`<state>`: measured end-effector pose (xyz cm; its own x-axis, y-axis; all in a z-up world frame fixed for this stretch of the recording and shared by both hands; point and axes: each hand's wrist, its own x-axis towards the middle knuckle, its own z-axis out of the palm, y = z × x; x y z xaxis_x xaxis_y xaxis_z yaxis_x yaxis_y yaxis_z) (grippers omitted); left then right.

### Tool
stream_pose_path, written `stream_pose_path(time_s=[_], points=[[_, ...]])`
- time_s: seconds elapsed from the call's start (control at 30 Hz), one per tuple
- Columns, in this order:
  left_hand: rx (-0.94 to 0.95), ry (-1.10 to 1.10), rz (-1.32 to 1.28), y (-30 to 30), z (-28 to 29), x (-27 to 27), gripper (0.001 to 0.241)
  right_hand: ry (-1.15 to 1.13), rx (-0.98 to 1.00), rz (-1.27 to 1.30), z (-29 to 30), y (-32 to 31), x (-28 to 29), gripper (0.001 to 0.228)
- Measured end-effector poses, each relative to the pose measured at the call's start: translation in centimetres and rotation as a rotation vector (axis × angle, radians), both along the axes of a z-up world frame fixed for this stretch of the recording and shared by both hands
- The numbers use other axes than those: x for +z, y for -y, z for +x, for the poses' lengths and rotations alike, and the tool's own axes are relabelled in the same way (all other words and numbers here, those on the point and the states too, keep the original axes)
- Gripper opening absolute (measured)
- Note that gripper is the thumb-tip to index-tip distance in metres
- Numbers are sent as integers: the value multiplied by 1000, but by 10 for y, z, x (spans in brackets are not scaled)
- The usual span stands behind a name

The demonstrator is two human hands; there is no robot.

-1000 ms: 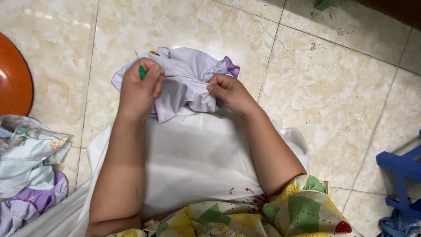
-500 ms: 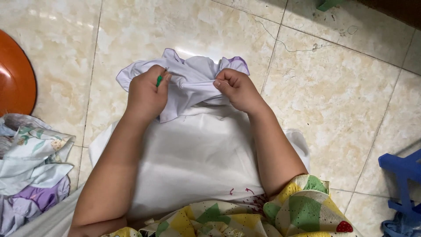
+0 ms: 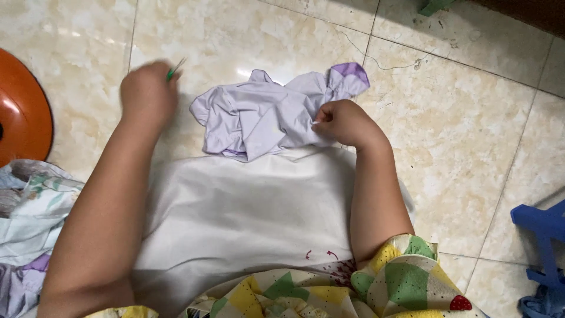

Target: A person sits on the floor and uses a small tool to inspect and adjust a small piece of purple and white clothing.

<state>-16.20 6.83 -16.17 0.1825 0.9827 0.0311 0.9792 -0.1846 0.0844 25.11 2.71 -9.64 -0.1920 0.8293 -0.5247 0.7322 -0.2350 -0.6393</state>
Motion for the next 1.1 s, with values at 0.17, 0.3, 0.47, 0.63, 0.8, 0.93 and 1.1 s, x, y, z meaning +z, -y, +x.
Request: stream_pose_path(time_s=[0.17,0.3,0.47,0.63,0.8,0.93,1.1], points=[[63,1184,-229,-67,99,99,25,125,-219,-129,-6,0,33,7],[13,473,-172,-98,155,33,24,207,-305,138,24,-5,2,10],[-217,273,-559,-32,197,-22,36,216,-418,226,57,-13,-59,21],[-192,543,-583,0,172,17,32,40,-455,311,38,-12,-41,18],[-406,996,-423,20,140,120,11,-212,-20,303,-8,-1,29,77],[-428,656,-505,59,118,158,12,-129,-83,314,3,4,11,14],[-503,370,-1185,97,113,133,29,237,163,-23,11,28,77,17]])
